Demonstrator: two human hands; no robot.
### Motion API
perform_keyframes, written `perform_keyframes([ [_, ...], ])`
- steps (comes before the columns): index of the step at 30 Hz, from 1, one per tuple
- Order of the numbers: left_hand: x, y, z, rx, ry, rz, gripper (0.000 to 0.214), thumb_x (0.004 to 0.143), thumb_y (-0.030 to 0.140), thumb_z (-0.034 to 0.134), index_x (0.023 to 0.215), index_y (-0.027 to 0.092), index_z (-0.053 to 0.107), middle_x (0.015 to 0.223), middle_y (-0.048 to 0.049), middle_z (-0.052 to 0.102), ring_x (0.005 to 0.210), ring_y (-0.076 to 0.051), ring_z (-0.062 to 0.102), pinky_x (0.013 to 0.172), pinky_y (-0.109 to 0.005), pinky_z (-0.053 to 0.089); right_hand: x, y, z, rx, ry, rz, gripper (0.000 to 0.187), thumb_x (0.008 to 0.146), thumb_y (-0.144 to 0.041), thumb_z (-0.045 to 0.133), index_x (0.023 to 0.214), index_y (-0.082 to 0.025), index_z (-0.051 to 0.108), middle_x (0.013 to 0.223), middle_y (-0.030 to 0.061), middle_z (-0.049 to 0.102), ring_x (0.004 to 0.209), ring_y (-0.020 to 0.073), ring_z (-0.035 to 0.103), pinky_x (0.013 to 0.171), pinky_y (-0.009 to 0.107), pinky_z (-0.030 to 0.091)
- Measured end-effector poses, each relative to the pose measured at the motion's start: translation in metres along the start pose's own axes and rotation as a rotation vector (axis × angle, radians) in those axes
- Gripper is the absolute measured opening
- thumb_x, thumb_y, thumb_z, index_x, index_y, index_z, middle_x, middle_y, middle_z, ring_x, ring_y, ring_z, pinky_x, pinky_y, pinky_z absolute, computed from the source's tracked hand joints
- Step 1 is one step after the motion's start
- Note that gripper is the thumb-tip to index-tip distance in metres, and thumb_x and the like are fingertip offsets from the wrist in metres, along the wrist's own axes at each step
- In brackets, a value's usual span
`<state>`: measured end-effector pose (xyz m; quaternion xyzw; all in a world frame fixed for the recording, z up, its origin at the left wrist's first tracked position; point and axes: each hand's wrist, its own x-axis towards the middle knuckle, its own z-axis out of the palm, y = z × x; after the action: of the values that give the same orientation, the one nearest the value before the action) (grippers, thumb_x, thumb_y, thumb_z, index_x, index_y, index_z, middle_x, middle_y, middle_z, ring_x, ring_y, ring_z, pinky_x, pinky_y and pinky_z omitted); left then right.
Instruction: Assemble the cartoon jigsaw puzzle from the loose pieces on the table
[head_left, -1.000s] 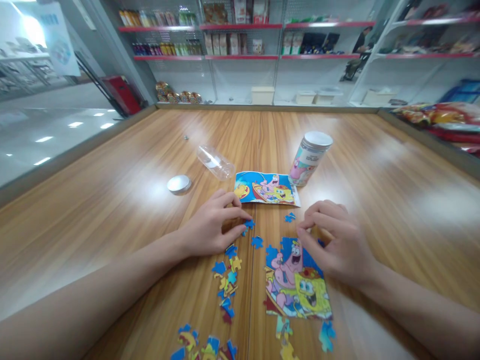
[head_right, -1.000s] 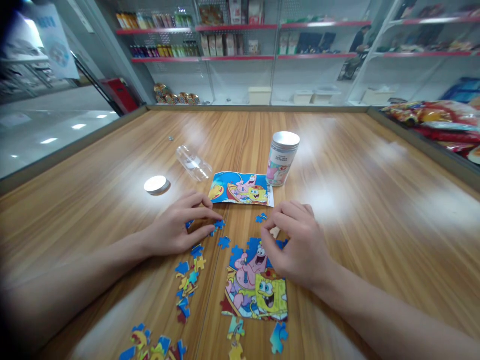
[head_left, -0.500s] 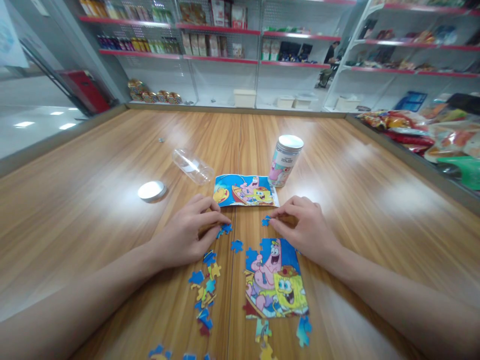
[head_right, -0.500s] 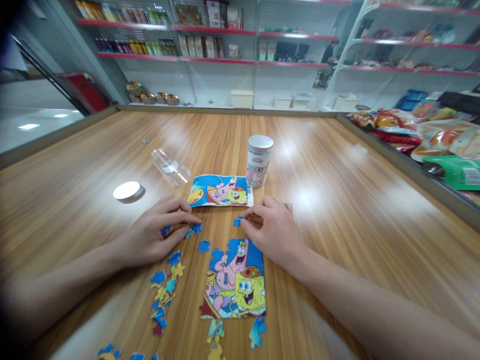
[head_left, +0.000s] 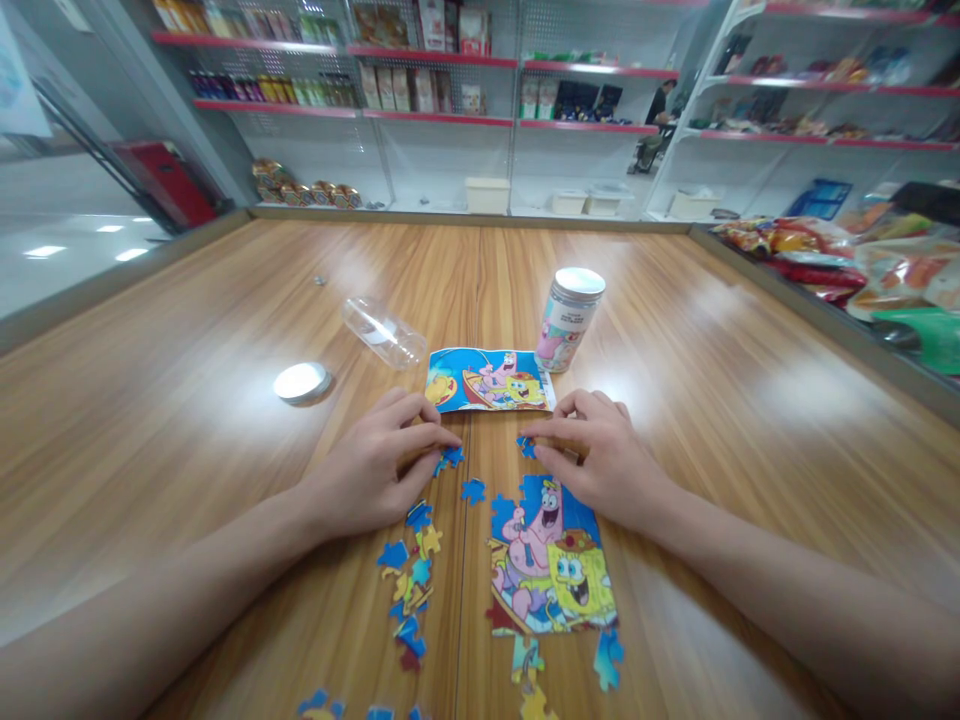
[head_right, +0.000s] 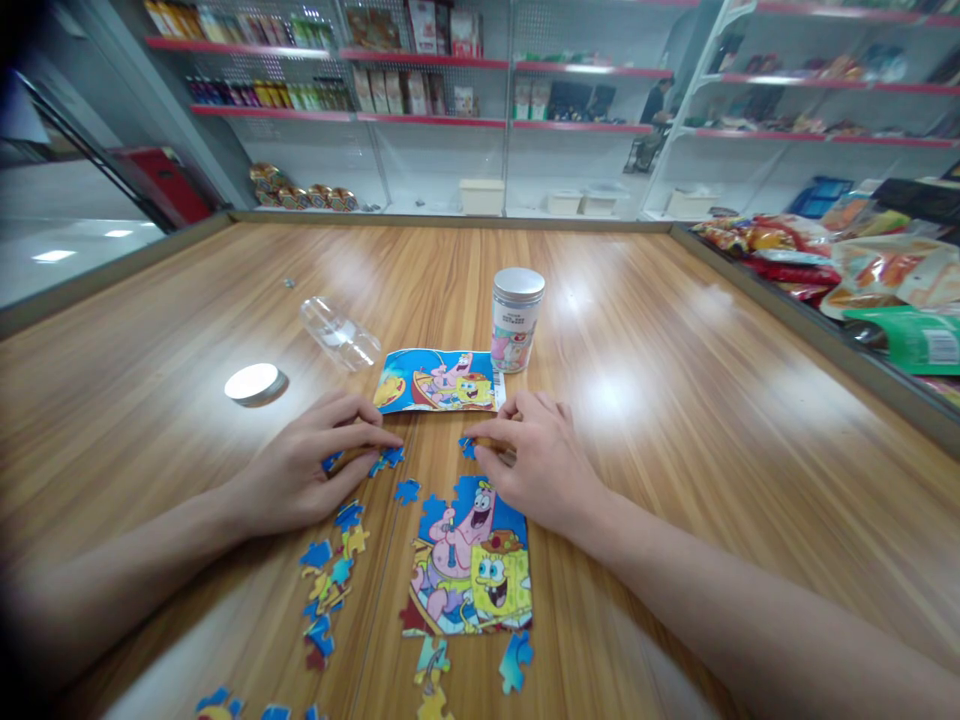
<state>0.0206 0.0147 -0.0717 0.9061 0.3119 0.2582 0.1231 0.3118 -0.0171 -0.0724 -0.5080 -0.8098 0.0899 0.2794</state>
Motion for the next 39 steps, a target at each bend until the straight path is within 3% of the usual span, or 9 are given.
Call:
perform_keyframes([
  [13, 0.001, 0.001, -0.001, -0.011, -0.001, -0.004, 0.025, 0.089, 0.012, 0.056, 0.107, 0.022, 0.070, 0.100, -0.0061, 0.060, 0.093, -0.020, 0.057, 0.080, -0.035, 0.049, 0.000, 0.000, -0.001, 0.014, 0.006, -0.020, 0.024, 0.086, -0.020, 0.065, 0.102, -0.033, 0.077, 0.094, 0.0045, 0.060, 0.091, 0.0217, 0.057, 0.083, 0.040, 0.038],
  [18, 0.000, 0.001, -0.001, -0.003, 0.000, 0.001, 0.025, 0.088, 0.012, 0.057, 0.106, 0.022, 0.071, 0.099, -0.0060, 0.060, 0.093, -0.019, 0.057, 0.080, -0.035, 0.049, 0.000, -0.002, -0.003, 0.018, 0.025, 0.000, 0.018, 0.085, -0.021, 0.067, 0.099, -0.028, 0.075, 0.093, 0.0040, 0.060, 0.093, 0.0217, 0.057, 0.084, 0.039, 0.037],
  [24, 0.001, 0.001, -0.001, 0.023, 0.003, 0.005, 0.022, 0.089, 0.015, 0.058, 0.104, 0.022, 0.072, 0.099, -0.0061, 0.061, 0.092, -0.019, 0.057, 0.081, -0.035, 0.049, 0.001, -0.004, -0.001, -0.018, 0.050, -0.004, 0.003, 0.082, -0.025, 0.071, 0.080, -0.023, 0.071, 0.090, 0.0039, 0.061, 0.091, 0.0223, 0.057, 0.082, 0.038, 0.034],
  [29, 0.001, -0.001, -0.001, 0.048, 0.013, 0.001, 0.020, 0.088, 0.020, 0.060, 0.103, 0.022, 0.073, 0.099, -0.0059, 0.062, 0.092, -0.019, 0.058, 0.083, -0.036, 0.049, 0.002, -0.005, -0.001, -0.070, 0.060, -0.014, 0.017, 0.081, -0.029, 0.072, 0.068, -0.021, 0.064, 0.089, 0.0037, 0.060, 0.089, 0.0220, 0.056, 0.082, 0.037, 0.032],
  [39, 0.000, -0.008, -0.001, 0.077, 0.027, 0.002, 0.022, 0.084, 0.023, 0.063, 0.103, 0.023, 0.074, 0.099, -0.0047, 0.062, 0.091, -0.020, 0.059, 0.084, -0.036, 0.050, 0.001, -0.012, -0.006, -0.083, 0.073, -0.058, 0.008, 0.085, -0.029, 0.066, 0.081, -0.022, 0.069, 0.094, 0.0035, 0.061, 0.094, 0.0214, 0.056, 0.084, 0.037, 0.029],
])
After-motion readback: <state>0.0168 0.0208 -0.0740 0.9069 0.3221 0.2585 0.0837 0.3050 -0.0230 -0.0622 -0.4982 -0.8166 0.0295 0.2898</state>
